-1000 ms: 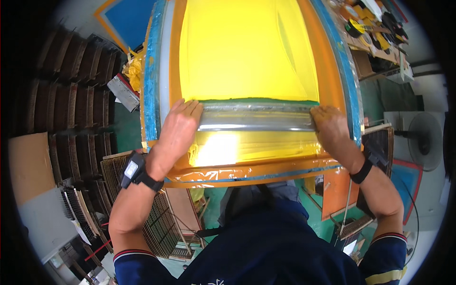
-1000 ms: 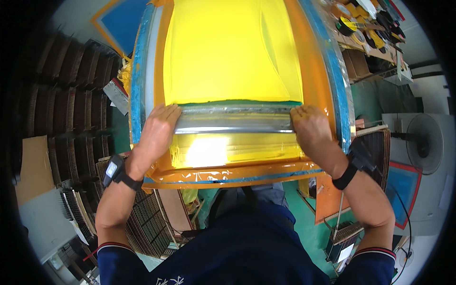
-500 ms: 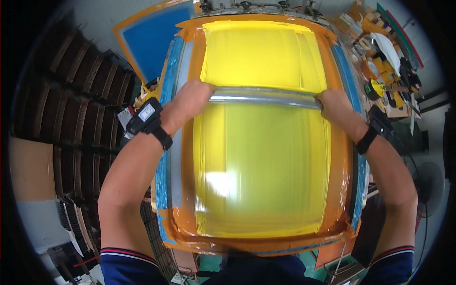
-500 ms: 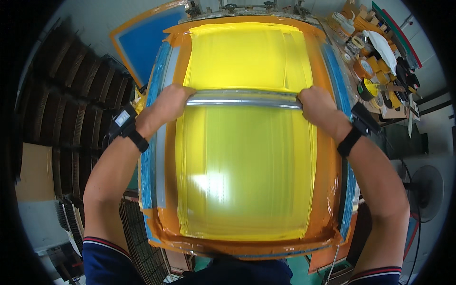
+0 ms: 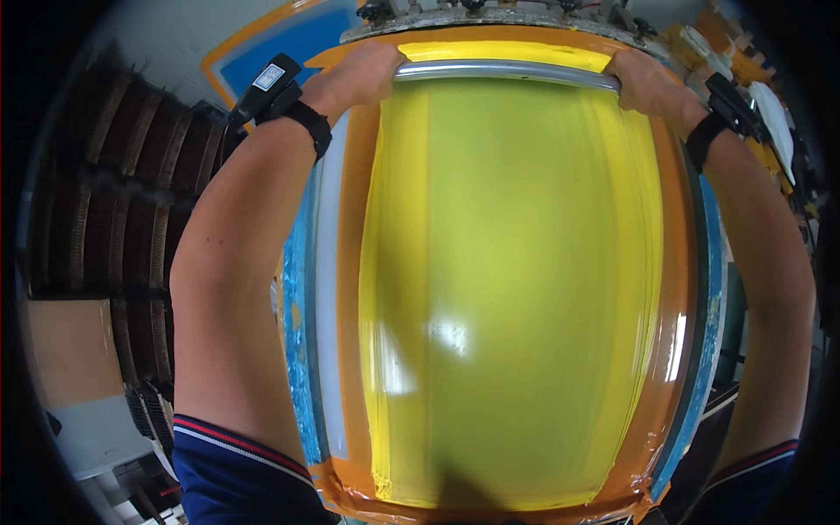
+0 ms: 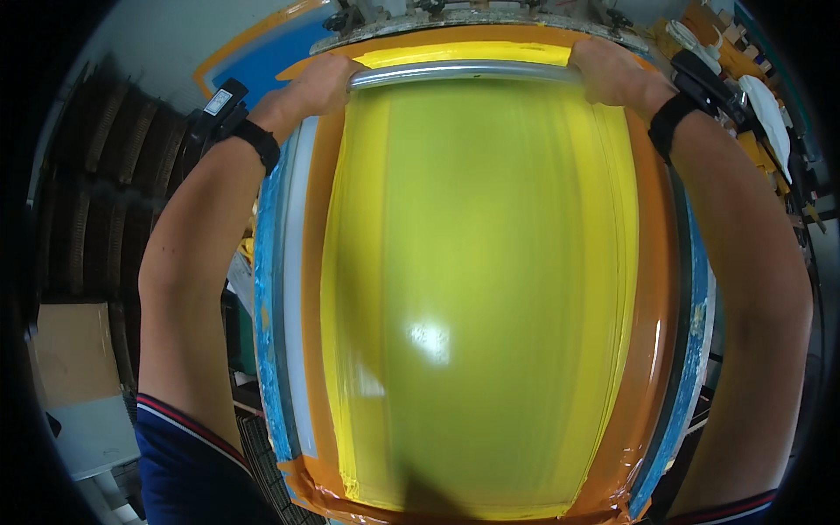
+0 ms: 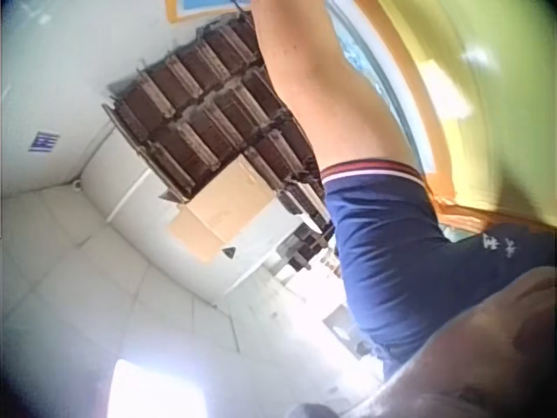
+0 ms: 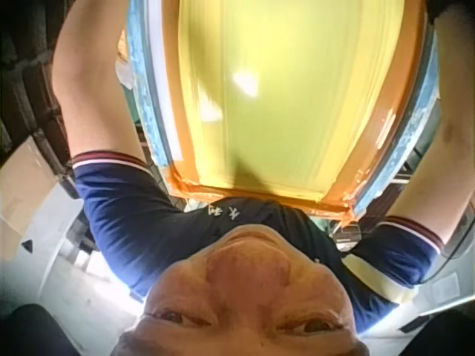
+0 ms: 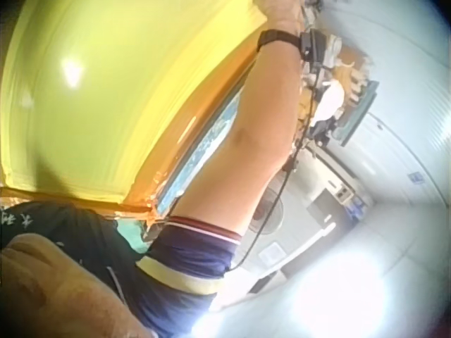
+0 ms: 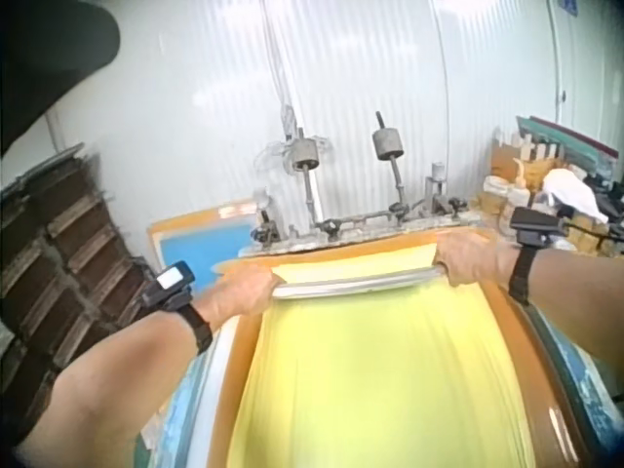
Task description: The person is performing screen printing on a series of metal or plastic plates using yellow ink and a squeegee.
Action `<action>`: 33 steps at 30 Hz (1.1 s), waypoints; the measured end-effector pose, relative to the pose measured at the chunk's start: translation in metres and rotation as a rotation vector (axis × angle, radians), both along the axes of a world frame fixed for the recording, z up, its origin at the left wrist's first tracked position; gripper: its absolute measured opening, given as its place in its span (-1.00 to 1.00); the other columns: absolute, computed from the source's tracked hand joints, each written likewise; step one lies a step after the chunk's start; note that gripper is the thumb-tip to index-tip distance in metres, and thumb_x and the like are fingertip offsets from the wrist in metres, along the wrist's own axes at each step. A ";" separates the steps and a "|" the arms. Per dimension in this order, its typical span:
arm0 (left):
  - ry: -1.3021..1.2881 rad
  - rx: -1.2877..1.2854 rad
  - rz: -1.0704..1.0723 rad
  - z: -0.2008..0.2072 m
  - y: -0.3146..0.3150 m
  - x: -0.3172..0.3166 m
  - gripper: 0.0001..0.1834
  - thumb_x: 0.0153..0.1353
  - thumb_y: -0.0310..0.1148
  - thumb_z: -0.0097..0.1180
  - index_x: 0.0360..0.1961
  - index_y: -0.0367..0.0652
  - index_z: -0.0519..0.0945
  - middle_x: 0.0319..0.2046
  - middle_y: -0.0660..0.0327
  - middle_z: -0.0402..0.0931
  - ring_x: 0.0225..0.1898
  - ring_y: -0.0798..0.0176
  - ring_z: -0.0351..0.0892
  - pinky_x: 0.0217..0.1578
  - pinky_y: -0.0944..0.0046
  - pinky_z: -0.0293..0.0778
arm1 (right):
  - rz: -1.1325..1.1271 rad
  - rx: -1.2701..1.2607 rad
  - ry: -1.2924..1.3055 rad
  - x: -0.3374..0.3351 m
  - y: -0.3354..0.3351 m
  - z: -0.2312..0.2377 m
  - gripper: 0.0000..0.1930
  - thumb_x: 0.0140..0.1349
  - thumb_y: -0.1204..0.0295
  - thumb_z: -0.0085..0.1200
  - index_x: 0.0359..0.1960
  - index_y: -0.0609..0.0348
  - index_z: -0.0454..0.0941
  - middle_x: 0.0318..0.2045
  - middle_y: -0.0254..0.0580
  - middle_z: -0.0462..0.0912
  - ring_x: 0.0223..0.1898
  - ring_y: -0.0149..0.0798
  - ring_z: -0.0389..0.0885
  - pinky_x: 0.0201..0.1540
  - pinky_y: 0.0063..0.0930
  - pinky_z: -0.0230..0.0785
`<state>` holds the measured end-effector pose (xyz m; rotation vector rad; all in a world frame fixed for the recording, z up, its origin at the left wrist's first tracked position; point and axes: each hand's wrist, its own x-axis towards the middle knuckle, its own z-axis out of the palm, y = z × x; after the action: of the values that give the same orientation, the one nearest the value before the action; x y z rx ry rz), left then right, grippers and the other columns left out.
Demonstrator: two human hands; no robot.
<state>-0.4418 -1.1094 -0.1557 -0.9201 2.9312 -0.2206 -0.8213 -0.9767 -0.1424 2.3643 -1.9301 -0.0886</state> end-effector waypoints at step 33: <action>1.459 1.228 1.439 -0.014 0.659 0.360 -0.38 0.40 0.09 -0.17 0.14 -0.29 0.41 0.04 0.06 0.51 0.07 0.17 0.51 0.12 0.16 0.39 | -0.099 0.030 -0.667 0.150 0.565 0.176 -0.52 -0.18 0.65 0.34 -0.10 0.32 0.59 0.00 0.02 0.61 0.16 0.07 0.49 0.19 -0.17 0.35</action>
<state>-0.0823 -0.4509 -0.1699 -2.7424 0.9598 2.5236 -0.6715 -0.4116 0.0338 2.5224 -2.3016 0.7622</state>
